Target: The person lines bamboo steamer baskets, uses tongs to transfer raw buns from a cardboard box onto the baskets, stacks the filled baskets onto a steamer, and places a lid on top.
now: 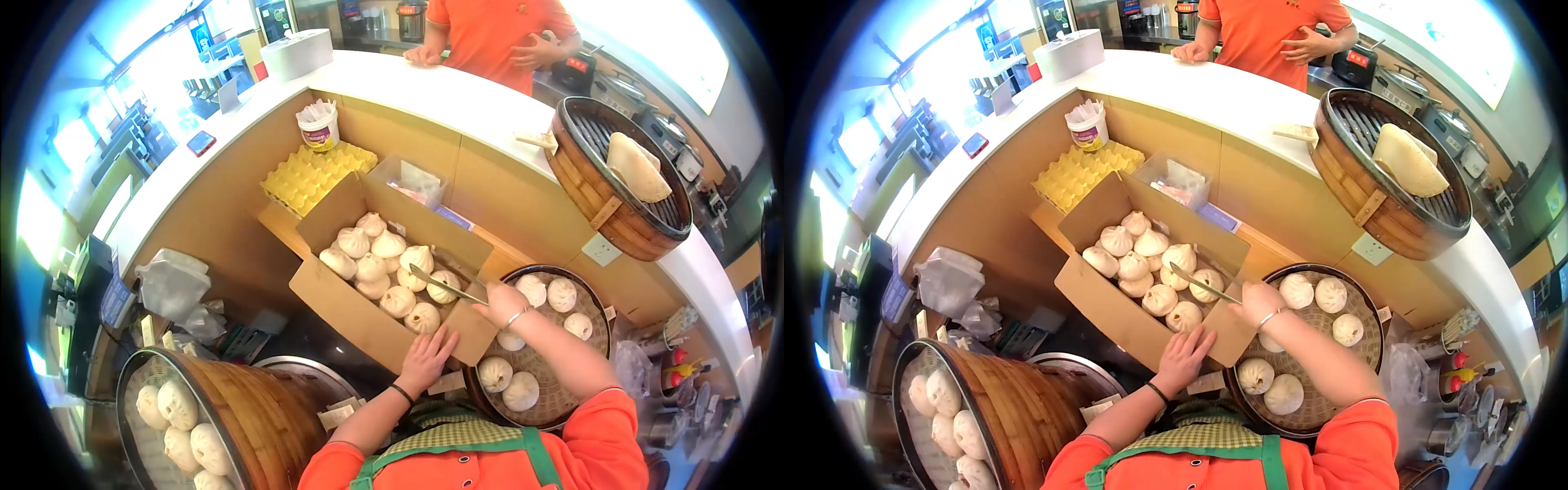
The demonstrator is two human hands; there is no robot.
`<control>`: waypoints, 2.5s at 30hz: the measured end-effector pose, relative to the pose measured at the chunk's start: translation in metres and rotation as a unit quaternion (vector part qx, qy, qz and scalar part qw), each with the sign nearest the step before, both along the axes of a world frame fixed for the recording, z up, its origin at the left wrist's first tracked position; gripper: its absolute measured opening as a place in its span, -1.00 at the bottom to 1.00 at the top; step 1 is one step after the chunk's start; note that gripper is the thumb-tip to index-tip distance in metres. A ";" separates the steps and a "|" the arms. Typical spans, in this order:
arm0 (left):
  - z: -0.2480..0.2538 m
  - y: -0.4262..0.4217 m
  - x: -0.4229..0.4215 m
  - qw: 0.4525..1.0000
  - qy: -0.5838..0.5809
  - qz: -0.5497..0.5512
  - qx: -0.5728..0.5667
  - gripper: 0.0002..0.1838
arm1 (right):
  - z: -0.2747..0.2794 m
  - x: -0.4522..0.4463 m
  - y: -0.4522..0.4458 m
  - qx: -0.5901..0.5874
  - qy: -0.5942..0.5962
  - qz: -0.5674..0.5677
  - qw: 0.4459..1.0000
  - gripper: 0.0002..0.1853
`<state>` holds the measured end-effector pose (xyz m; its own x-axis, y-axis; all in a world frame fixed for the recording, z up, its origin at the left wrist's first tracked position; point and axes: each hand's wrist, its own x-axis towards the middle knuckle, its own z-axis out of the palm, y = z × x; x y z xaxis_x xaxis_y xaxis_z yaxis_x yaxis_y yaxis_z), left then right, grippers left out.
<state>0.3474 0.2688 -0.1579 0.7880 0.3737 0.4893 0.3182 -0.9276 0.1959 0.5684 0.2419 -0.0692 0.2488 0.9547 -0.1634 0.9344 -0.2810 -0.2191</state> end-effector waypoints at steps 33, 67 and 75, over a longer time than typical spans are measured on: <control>-0.004 0.000 -0.001 1.000 -0.012 -0.007 -0.017 -0.43 | 0.005 -0.029 0.065 -0.045 -0.127 -0.010 0.991 -0.72; -0.004 -0.001 0.002 0.998 0.051 -0.013 -0.024 -0.35 | 0.035 -0.051 -0.395 -0.047 -0.145 -0.275 0.949 -0.50; -0.004 0.000 0.003 0.999 0.039 -0.010 -0.014 -0.35 | -0.011 -0.029 -0.386 -0.050 -0.113 -0.391 0.912 -0.47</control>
<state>0.3502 0.2684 -0.1619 0.8304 0.3703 0.4163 0.3149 -0.9283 0.1977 0.5393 -0.1441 -0.0805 0.8852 0.4542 -0.1003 0.4579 -0.8888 0.0166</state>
